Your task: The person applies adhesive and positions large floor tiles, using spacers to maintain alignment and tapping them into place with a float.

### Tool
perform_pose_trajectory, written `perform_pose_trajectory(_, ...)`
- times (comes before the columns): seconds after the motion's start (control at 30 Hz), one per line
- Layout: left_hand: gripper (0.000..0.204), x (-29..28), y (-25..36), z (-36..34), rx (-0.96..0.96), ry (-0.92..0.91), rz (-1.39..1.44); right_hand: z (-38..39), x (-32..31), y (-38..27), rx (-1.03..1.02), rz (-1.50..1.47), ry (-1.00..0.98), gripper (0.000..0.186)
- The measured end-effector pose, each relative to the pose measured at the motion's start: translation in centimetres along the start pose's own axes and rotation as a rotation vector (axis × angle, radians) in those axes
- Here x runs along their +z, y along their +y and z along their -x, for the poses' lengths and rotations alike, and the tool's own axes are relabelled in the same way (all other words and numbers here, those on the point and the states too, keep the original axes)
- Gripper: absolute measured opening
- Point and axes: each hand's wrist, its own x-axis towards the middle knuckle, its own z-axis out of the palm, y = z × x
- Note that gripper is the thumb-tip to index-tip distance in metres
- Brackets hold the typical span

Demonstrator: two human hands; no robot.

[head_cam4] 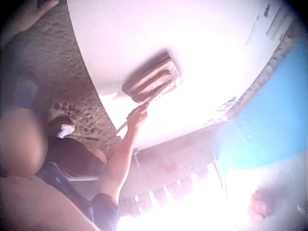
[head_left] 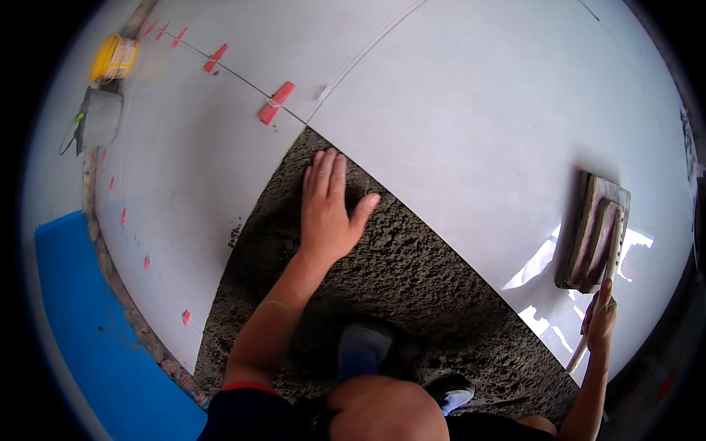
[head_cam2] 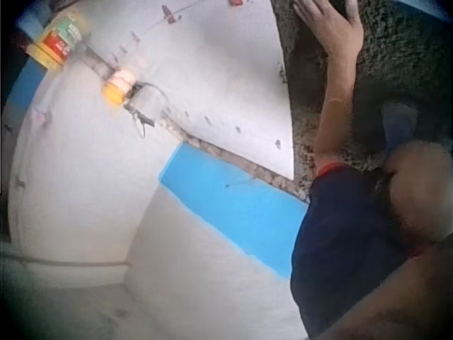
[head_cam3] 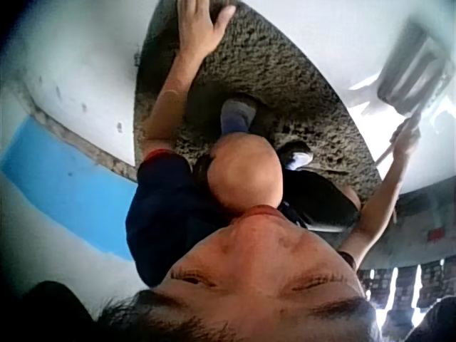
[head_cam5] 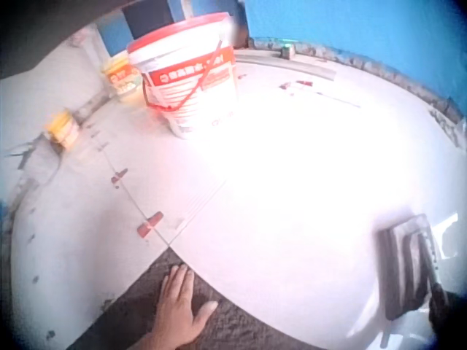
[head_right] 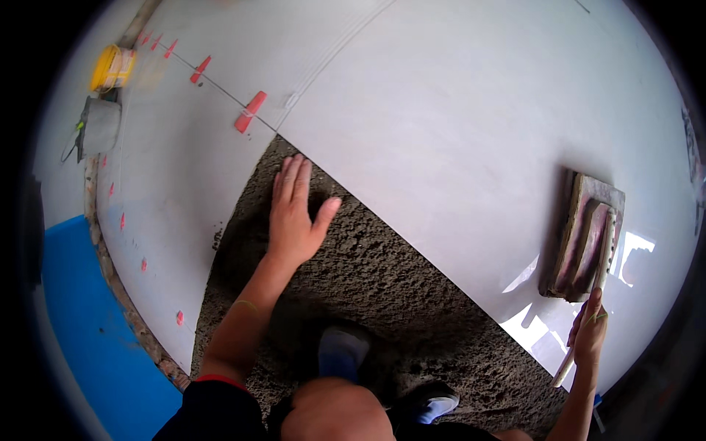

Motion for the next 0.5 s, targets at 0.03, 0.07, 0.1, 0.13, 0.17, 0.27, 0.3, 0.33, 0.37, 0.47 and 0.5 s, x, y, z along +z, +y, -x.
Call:
perform_pose_trajectory(0.03, 0.074, 0.2, 0.3, 0.0, 0.003, 0.053, 0.028, 0.0, 0.0, 0.1, -0.002, -0.032, -0.008, 0.063)
perform_pose_trajectory(0.07, 0.071, 0.4, 0.5, -0.1, 0.014, 0.100, 0.027, 0.0, 0.0, 0.1, -0.003, -0.015, -0.002, 0.063)
perform_pose_trajectory(0.1, 0.068, 0.7, 0.8, -0.2, 0.000, 0.138, 0.068, -0.1, 0.0, 0.2, -0.007, -0.015, 0.005, 0.063)
perform_pose_trajectory(0.13, 0.066, 0.9, 1.2, -0.2, -0.024, 0.149, 0.110, -0.1, 0.0, 0.3, -0.016, -0.024, 0.007, 0.063)
perform_pose_trajectory(0.17, 0.065, 1.2, 1.7, -0.1, -0.017, 0.154, 0.098, -0.2, -0.1, 0.3, -0.017, -0.027, 0.012, 0.063)
perform_pose_trajectory(0.27, 0.061, 2.0, 3.6, 0.7, -0.028, 0.151, 0.154, -0.4, -0.1, 0.4, 0.010, 0.008, 0.032, 0.063)
perform_pose_trajectory(0.3, 0.057, 2.2, 4.3, 1.1, -0.065, 0.087, 0.173, -0.4, -0.1, 0.5, -0.005, 0.011, 0.032, 0.064)
perform_pose_trajectory(0.33, 0.054, 2.4, 5.1, 1.6, -0.091, 0.052, 0.196, -0.4, -0.1, 0.6, -0.004, 0.014, 0.032, 0.064)
perform_pose_trajectory(0.37, 0.051, 2.5, 6.0, 2.2, -0.086, 0.026, 0.211, -0.5, 0.0, 0.7, -0.002, 0.017, 0.032, 0.064)
perform_pose_trajectory(0.47, 0.045, 2.4, 9.2, 4.4, -0.058, -0.028, 0.281, -0.5, -0.1, 1.0, -0.026, 0.018, 0.049, 0.066)
perform_pose_trajectory(0.5, 0.044, 2.3, 10.2, 5.3, -0.044, -0.063, 0.354, -0.5, -0.1, 1.0, -0.029, -0.009, 0.043, 0.069)
